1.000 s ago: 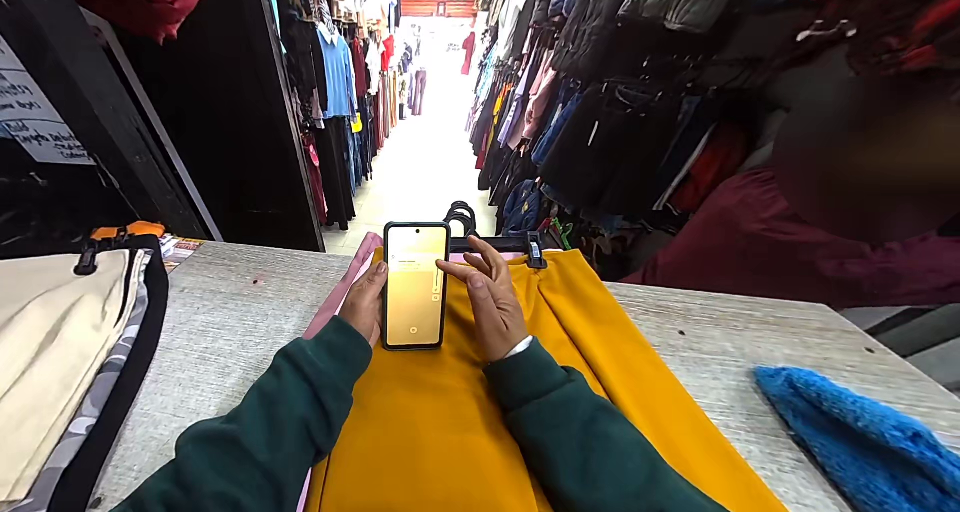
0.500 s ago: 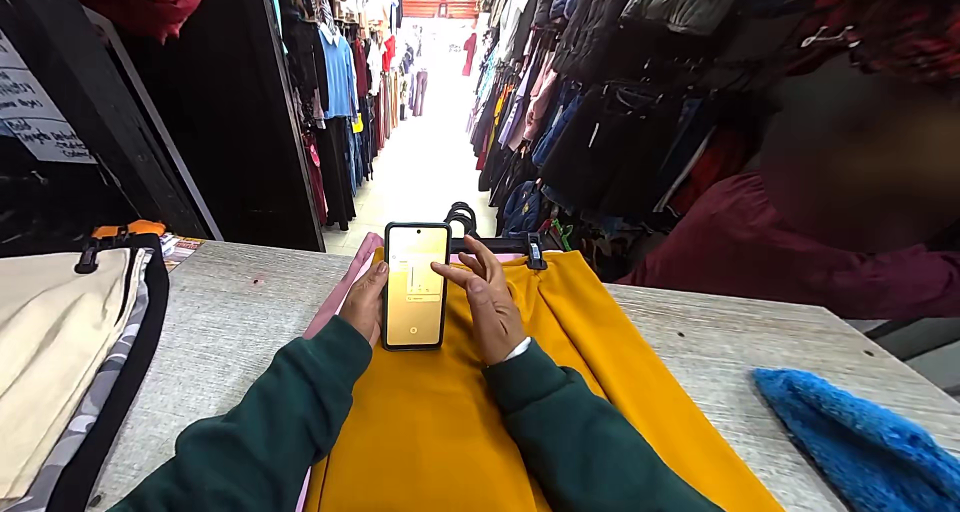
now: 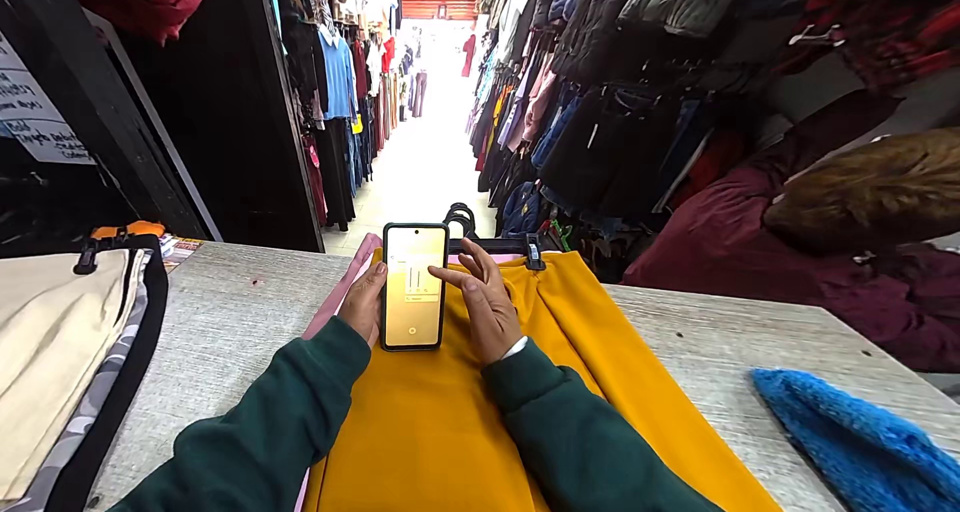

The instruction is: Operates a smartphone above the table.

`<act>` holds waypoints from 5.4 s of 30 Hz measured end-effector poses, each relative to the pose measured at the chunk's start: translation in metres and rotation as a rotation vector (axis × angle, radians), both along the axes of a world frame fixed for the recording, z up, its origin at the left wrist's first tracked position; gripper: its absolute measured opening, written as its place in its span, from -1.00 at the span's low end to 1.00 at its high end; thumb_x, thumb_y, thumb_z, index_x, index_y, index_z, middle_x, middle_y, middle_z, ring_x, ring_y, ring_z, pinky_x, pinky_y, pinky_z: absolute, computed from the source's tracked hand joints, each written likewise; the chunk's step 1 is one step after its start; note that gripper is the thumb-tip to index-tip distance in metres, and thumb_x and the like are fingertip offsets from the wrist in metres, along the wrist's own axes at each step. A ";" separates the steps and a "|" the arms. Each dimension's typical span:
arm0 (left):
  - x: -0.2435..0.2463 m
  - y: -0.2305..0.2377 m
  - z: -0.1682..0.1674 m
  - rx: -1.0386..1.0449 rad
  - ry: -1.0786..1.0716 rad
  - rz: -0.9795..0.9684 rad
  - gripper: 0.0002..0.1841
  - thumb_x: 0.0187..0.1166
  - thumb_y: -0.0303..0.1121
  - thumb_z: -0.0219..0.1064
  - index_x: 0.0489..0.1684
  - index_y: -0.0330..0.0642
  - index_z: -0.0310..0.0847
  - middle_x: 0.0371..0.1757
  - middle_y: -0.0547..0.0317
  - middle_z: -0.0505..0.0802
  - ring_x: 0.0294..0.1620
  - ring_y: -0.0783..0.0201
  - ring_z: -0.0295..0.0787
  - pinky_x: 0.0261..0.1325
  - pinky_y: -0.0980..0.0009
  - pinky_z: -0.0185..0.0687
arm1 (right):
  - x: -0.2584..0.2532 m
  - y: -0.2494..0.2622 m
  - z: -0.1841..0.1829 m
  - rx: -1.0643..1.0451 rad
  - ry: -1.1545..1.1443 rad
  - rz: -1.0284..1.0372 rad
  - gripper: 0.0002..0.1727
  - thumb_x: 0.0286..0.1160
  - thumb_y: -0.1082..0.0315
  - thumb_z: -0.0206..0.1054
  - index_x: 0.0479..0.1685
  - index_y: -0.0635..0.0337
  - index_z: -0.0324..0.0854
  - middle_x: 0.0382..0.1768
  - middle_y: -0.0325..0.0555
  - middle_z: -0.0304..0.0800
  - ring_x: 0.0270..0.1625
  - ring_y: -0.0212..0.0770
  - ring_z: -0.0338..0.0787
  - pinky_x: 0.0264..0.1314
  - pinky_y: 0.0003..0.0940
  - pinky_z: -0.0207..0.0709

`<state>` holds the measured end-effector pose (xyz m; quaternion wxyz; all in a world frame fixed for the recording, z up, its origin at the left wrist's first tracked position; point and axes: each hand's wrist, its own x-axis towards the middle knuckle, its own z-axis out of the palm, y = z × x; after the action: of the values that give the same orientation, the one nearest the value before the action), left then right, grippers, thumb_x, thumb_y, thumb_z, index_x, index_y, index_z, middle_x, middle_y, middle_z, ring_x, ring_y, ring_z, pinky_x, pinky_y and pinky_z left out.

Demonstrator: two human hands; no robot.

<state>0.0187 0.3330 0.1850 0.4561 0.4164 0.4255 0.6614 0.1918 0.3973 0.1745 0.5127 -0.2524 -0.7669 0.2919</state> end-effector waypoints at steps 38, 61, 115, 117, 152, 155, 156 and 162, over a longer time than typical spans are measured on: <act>0.002 0.004 0.004 -0.013 -0.084 0.016 -0.49 0.93 -0.17 -0.31 0.69 -0.22 0.22 0.27 0.02 0.78 0.23 0.31 0.77 0.35 0.28 0.67 | 0.003 -0.004 0.005 -0.531 -0.310 0.316 -0.18 0.32 0.51 0.38 0.71 0.19 0.17 0.26 0.03 0.77 0.23 -0.22 0.83 0.36 -0.16 0.69; -0.004 0.009 -0.005 0.026 -0.016 -0.029 -0.34 0.30 -0.83 0.15 0.53 -0.33 0.34 0.12 -0.06 0.83 0.00 0.24 0.86 0.11 0.28 0.81 | 0.002 0.002 0.003 -0.246 0.008 0.113 -0.15 0.58 0.09 0.19 0.81 0.29 -0.01 0.57 0.06 0.52 0.43 -0.20 0.70 0.42 -0.21 0.64; -0.008 0.008 -0.009 0.030 0.093 -0.088 -0.13 0.02 -0.70 0.24 0.63 -0.33 0.18 0.21 -0.04 0.82 0.08 0.27 0.86 0.16 0.30 0.81 | -0.001 -0.003 0.004 -0.443 -0.083 0.126 -0.37 0.46 0.36 0.32 0.60 0.20 0.37 0.41 -0.04 0.68 0.30 -0.28 0.77 0.33 -0.28 0.66; -0.008 0.008 -0.009 0.041 0.070 -0.096 -0.16 0.05 -0.66 0.23 0.61 -0.32 0.20 0.19 -0.03 0.82 0.08 0.28 0.86 0.16 0.31 0.80 | 0.000 -0.002 0.003 -0.436 -0.082 0.124 -0.39 0.47 0.35 0.31 0.59 0.20 0.38 0.41 -0.04 0.68 0.32 -0.28 0.77 0.34 -0.27 0.66; -0.004 0.005 -0.002 0.046 -0.059 -0.069 -0.54 0.75 -0.44 -0.18 0.61 -0.24 0.24 0.15 0.13 0.82 0.09 0.39 0.83 0.22 0.37 0.76 | -0.006 -0.002 -0.005 -0.278 -0.436 0.144 0.21 -0.04 0.36 0.80 0.76 0.25 0.07 0.44 0.18 0.60 0.42 -0.03 0.69 0.52 -0.04 0.53; -0.003 0.005 -0.001 0.041 -0.064 -0.060 -0.54 0.75 -0.44 -0.17 0.61 -0.25 0.24 0.15 0.11 0.82 0.09 0.38 0.83 0.23 0.36 0.76 | -0.005 -0.003 0.000 -0.352 -0.402 0.176 0.15 0.02 0.36 0.76 0.75 0.27 0.11 0.45 0.17 0.59 0.42 -0.08 0.69 0.55 -0.09 0.51; -0.003 0.005 -0.001 0.040 -0.064 -0.062 -0.53 0.75 -0.43 -0.17 0.62 -0.24 0.23 0.16 0.10 0.81 0.10 0.37 0.83 0.23 0.35 0.76 | -0.005 -0.002 0.001 -0.356 -0.394 0.171 0.12 0.06 0.34 0.75 0.74 0.27 0.12 0.44 0.17 0.60 0.41 -0.09 0.70 0.54 -0.10 0.52; -0.006 0.007 -0.004 0.060 -0.080 -0.091 -0.55 0.72 -0.43 -0.14 0.58 -0.22 0.27 0.10 0.11 0.83 0.04 0.36 0.85 0.17 0.36 0.79 | -0.004 0.002 -0.005 -0.316 -0.234 0.090 -0.12 0.44 0.18 0.47 0.77 0.24 0.16 0.56 0.18 0.50 0.37 -0.03 0.74 0.33 -0.07 0.67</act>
<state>0.0129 0.3402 0.1813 0.4897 0.4222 0.3675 0.6685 0.1881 0.3994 0.1696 0.3603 -0.3274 -0.7764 0.4002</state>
